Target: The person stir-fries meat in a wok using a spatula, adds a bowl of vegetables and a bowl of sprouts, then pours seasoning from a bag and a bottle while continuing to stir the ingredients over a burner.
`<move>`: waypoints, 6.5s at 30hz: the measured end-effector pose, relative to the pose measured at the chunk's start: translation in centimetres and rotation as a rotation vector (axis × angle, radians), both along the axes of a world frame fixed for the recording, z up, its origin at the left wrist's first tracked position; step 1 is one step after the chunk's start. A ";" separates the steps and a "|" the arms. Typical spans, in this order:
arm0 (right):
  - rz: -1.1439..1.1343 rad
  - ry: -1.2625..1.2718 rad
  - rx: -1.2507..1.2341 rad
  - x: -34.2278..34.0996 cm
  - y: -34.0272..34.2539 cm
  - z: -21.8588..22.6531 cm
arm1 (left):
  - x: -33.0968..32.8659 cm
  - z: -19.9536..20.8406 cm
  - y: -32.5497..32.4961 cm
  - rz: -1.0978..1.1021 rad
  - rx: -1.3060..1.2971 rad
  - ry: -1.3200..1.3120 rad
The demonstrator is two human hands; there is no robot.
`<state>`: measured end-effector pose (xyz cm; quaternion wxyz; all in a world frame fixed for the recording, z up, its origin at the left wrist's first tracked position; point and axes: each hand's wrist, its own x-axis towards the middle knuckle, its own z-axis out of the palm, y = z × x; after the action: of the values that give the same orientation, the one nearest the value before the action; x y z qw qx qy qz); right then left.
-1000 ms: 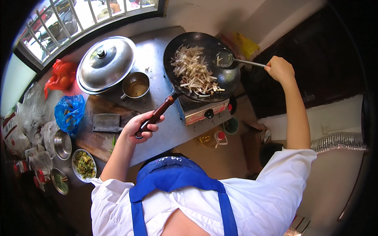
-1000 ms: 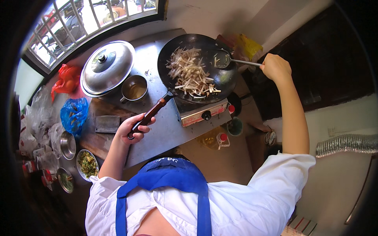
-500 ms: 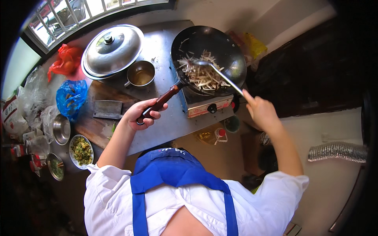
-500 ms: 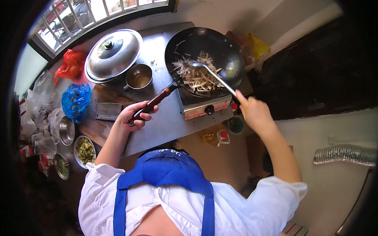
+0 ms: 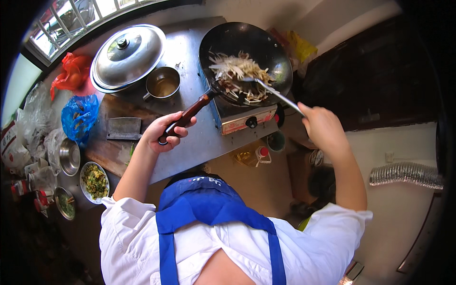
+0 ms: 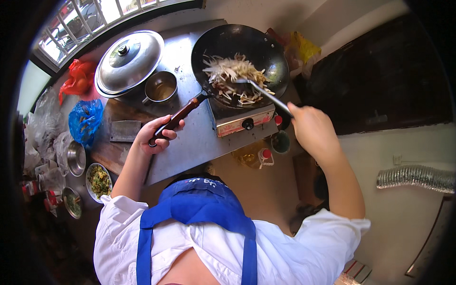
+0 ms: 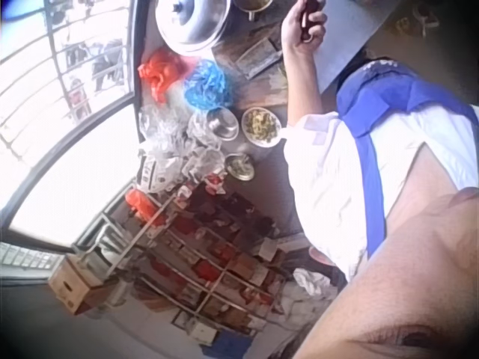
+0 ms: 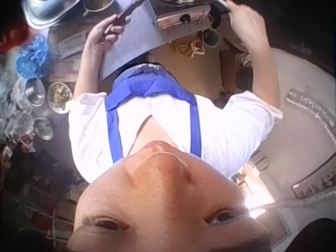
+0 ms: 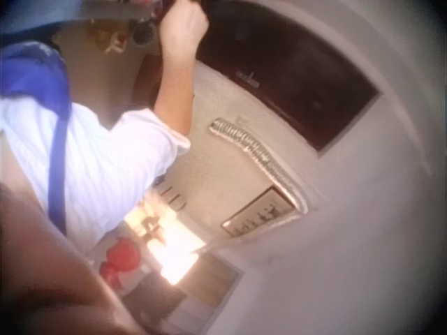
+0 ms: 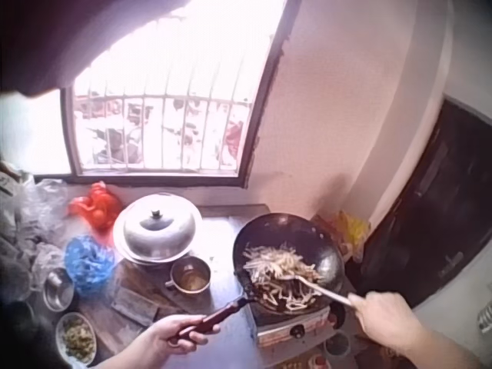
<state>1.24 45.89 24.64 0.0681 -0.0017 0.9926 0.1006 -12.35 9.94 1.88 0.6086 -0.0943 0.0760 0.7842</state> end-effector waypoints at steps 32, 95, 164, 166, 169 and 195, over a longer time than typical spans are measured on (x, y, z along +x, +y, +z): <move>-0.169 0.099 -0.239 6.8 2.8 -1.8 | 5.4 6.9 1.7 0.236 -1.452 2.112; 0.155 0.838 0.154 -6.5 -27.1 -8.9 | 20.3 -8.7 -71.0 2.127 -1.856 0.000; 0.526 0.076 -0.403 -25.3 -59.8 -27.3 | 1.8 -4.9 -52.0 0.324 -2.027 2.137; 0.615 0.054 -0.485 -27.3 -62.8 -27.6 | 8.9 -6.0 -49.1 0.482 -1.989 2.126; 0.779 -0.050 -0.738 -30.3 -66.3 -28.2 | 18.8 -6.6 -46.4 0.510 -2.004 1.704; 0.989 0.057 -0.660 -46.2 -72.0 -27.7 | 46.7 -7.3 -22.4 0.426 -2.764 0.284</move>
<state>-44.99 -26.16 -3.05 -0.0176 -0.4824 0.8542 -0.1935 34.39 -12.43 -5.45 -0.1161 -0.5391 0.8195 0.1558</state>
